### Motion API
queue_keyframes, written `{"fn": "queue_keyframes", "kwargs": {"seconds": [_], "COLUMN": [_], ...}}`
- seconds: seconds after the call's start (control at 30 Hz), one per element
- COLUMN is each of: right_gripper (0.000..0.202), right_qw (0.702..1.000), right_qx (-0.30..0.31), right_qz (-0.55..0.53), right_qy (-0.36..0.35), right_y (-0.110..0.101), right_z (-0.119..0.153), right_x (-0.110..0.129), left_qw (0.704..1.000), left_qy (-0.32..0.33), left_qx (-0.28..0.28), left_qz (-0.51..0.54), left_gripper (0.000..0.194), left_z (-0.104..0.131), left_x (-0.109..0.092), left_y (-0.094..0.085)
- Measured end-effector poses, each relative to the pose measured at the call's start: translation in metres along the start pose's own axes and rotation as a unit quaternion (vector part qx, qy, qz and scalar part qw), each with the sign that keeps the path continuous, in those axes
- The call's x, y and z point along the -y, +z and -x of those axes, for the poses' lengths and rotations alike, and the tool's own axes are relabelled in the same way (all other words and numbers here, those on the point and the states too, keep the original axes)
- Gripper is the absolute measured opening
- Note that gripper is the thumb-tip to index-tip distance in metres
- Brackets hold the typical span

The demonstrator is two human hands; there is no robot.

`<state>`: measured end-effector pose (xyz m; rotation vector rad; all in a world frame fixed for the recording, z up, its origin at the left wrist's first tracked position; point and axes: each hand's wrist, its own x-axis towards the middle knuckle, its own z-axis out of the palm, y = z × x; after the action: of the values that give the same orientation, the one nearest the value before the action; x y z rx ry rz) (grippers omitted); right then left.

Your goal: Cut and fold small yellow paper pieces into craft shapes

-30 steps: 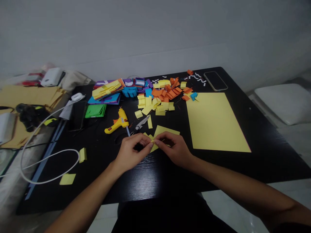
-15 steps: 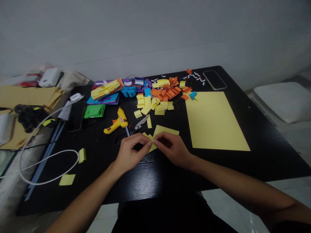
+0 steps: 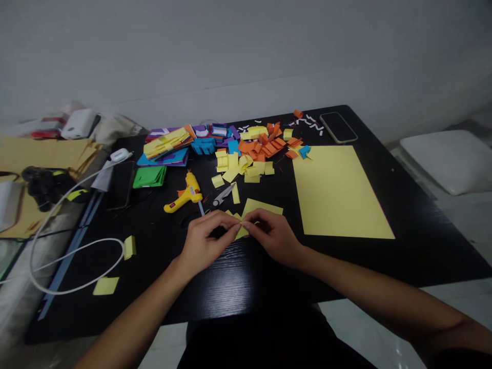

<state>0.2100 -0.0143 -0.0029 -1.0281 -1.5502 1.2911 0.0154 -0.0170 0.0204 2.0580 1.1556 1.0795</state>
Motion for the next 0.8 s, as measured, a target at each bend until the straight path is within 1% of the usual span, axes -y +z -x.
{"fn": "queue_keyframes", "kwargs": {"seconds": [0.1, 0.23, 0.33, 0.43, 0.57, 0.67, 0.8], "right_gripper": [0.015, 0.015, 0.016, 0.016, 0.016, 0.014, 0.015], "right_qw": [1.000, 0.999, 1.000, 0.999, 0.998, 0.999, 0.998], "right_qx": [0.006, 0.005, 0.006, 0.024, 0.029, 0.026, 0.033], "right_qz": [-0.026, -0.028, -0.011, 0.015, -0.001, -0.003, -0.003], "right_qy": [0.009, 0.020, 0.021, 0.029, 0.047, 0.047, 0.051], "right_y": [0.0006, 0.0005, 0.0000, -0.0009, -0.0022, -0.0023, -0.0012], "right_z": [0.0005, -0.0002, -0.0016, -0.0030, -0.0040, -0.0042, -0.0038], "right_x": [-0.0017, -0.0016, -0.0011, -0.0015, -0.0012, 0.0000, 0.0004], "left_qw": [1.000, 0.999, 0.996, 0.988, 0.973, 0.970, 0.974], "left_qy": [-0.008, -0.034, -0.080, -0.136, -0.192, -0.203, -0.191], "left_qx": [0.005, 0.017, 0.022, 0.026, 0.038, 0.047, 0.051], "left_qz": [-0.004, -0.012, 0.013, 0.067, 0.121, 0.126, 0.111], "left_gripper": [0.006, 0.004, 0.007, 0.010, 0.014, 0.015, 0.017], "left_z": [0.0006, 0.0013, 0.0011, 0.0001, -0.0013, -0.0015, -0.0013], "left_x": [0.0006, 0.0024, 0.0052, 0.0073, 0.0075, 0.0075, 0.0078], "left_y": [0.0001, 0.0009, 0.0019, 0.0027, 0.0026, 0.0018, 0.0010]}}
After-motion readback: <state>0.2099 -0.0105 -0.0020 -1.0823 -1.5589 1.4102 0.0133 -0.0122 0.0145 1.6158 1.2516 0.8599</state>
